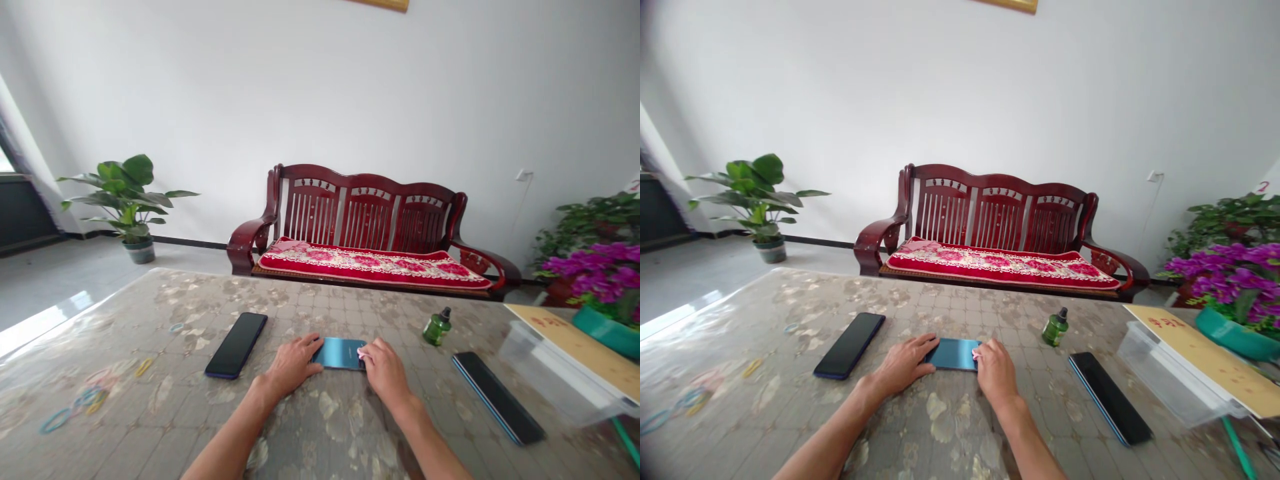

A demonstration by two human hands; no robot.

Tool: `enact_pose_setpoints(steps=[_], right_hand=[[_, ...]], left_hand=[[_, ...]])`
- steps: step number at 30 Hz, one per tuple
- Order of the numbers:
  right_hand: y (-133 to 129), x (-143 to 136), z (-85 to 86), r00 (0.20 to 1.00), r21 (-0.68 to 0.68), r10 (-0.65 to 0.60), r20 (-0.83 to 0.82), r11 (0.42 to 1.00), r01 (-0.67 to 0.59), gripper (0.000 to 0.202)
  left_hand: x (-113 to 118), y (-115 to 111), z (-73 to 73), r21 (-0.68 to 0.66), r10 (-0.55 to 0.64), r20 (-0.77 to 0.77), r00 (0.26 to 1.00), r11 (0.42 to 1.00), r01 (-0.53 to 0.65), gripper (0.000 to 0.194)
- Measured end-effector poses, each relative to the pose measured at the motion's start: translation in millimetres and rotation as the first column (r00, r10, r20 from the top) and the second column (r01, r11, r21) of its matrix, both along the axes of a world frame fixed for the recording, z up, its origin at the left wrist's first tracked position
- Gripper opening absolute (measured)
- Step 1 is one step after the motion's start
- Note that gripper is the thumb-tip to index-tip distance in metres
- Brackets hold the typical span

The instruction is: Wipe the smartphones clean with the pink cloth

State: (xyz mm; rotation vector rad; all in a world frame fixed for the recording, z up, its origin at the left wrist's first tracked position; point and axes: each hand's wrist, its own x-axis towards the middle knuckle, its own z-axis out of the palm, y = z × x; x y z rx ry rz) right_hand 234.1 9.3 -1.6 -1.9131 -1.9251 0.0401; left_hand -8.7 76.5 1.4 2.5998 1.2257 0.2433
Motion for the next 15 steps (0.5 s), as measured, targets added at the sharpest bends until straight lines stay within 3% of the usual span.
enact_pose_setpoints(steps=[4, 10, 15], right_hand=[[-10.3, -1.2, -2.3, 0.995, 0.01, 0.065, -0.076, 0.998, -0.065, 0.024], [-3.7, 8.5, 0.6, 0.947, -0.017, -0.124, -0.297, 0.992, 0.124, 0.026], [3.4, 1.4, 4.7, 0.923, -0.047, -0.144, -0.358, 0.99, 0.136, 0.028]], left_hand=[[1.8, 0.1, 0.6, 0.015, -0.03, -0.04, 0.999, 0.999, 0.031, 0.051], [6.9, 0.3, -4.9, 0.082, -0.05, -0.146, 0.988, 0.995, 0.063, 0.045], [12.9, 1.9, -3.8, 0.141, -0.097, -0.278, 0.956, 0.98, 0.141, 0.043]])
